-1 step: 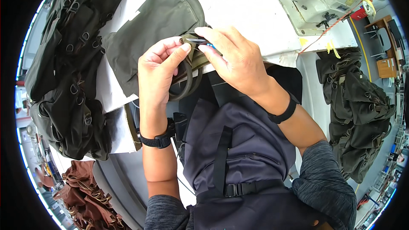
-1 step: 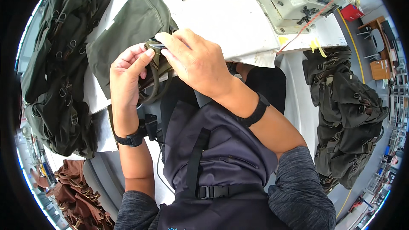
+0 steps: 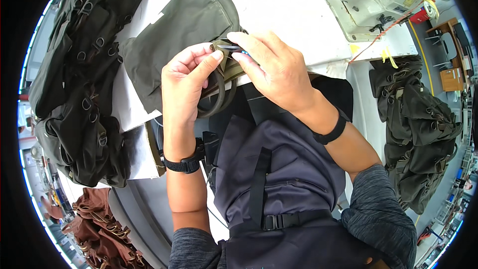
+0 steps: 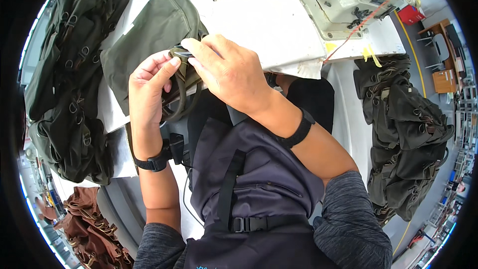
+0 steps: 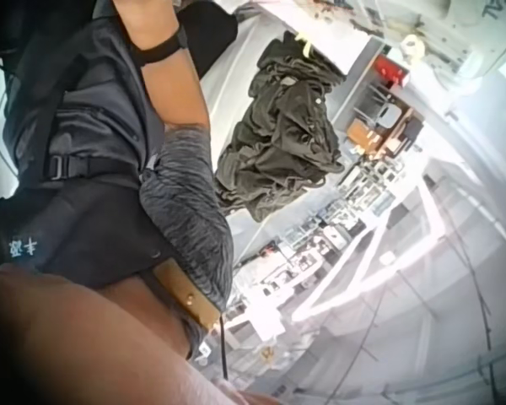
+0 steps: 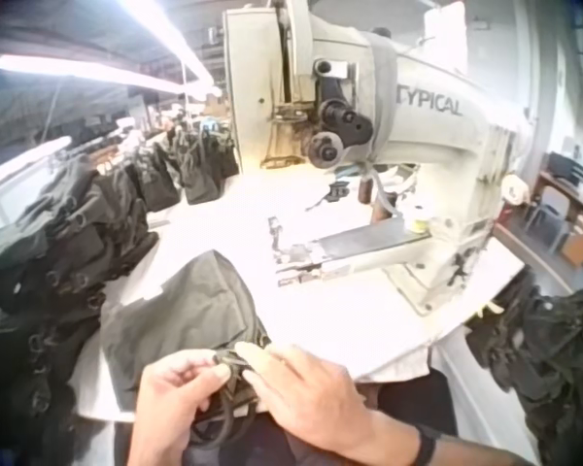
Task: The person uses a sewing machine to stitch the zipper area of a green canvas bag. They trim loose threads with scissors, adjust the bag's position under the needle, and guide the fabric through the machine. The person handles multiple bags, stacking finished ones and preparing new ones for sewing.
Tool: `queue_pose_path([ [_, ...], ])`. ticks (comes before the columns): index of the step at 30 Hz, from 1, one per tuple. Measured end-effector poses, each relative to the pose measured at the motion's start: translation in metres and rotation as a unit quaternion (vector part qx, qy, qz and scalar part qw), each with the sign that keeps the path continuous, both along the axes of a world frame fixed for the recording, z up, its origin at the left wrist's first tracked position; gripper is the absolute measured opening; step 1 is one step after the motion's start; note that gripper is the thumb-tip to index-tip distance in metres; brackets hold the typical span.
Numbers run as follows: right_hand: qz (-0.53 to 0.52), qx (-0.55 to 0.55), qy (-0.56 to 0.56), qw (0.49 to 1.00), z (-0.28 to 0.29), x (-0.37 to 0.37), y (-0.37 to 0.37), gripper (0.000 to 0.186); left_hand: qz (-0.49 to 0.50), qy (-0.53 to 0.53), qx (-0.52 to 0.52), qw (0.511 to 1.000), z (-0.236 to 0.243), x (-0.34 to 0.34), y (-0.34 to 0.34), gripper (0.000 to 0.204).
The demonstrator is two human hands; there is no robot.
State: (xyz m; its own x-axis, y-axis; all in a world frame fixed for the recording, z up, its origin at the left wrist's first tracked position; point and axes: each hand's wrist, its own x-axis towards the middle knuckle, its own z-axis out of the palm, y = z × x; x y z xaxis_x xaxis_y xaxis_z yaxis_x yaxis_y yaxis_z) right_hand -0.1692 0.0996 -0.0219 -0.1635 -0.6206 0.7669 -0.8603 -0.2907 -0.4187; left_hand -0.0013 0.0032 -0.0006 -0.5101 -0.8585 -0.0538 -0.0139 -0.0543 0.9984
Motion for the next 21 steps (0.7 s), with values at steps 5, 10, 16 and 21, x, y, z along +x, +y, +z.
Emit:
queue_pose_path([
  [5,-0.009,-0.034,0.037,0.999,-0.006,-0.002,-0.003,0.036,-0.003,-0.001,0.000,1.000,-0.001,0.000,0.000,0.021],
  [10,-0.015,-0.055,0.050,0.997,-0.007,0.000,-0.007,0.036,0.003,0.018,0.001,1.000,-0.001,0.000,0.000,0.021],
  [16,-0.001,-0.048,-0.007,0.999,-0.011,0.005,-0.009,0.037,0.001,0.022,-0.001,1.000,-0.003,0.001,0.001,0.022],
  [21,0.007,-0.089,0.023,0.996,-0.018,0.002,-0.011,0.032,-0.010,0.016,0.002,1.000,-0.005,0.001,-0.001,0.022],
])
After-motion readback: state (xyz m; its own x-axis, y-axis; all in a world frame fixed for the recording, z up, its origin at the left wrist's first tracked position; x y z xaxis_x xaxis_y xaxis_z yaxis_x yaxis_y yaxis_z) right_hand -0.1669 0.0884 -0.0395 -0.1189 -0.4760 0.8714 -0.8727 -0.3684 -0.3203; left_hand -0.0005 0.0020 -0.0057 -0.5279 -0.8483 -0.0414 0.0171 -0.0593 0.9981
